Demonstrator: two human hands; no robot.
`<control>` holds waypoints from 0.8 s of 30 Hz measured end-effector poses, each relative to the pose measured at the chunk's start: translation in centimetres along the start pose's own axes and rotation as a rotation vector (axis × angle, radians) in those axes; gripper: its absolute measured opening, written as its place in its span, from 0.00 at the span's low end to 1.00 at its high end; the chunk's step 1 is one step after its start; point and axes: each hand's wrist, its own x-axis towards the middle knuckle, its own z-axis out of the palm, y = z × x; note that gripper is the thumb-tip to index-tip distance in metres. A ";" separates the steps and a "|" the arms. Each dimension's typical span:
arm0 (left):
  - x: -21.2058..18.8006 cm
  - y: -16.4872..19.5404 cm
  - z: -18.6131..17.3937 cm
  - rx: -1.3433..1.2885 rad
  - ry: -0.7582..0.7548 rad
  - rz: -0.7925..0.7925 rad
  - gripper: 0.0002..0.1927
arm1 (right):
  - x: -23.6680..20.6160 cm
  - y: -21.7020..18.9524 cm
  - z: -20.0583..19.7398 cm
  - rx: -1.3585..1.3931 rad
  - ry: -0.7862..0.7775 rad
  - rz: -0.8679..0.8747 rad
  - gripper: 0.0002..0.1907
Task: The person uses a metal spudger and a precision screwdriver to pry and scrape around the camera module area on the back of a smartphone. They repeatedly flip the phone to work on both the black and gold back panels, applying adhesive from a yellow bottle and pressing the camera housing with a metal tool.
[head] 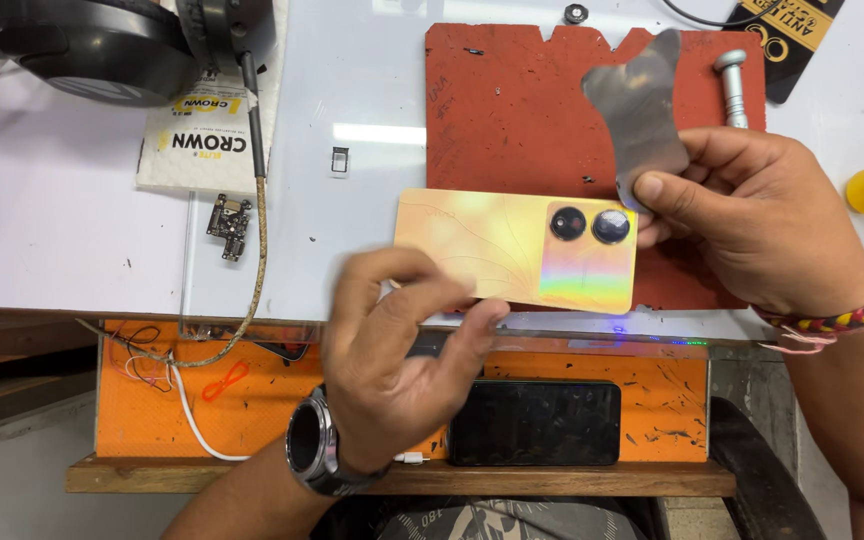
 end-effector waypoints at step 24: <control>-0.8 0.9 3.7 -1.042 -0.188 -0.581 0.12 | -1.8 0.3 1.7 -0.109 -0.019 -0.158 0.09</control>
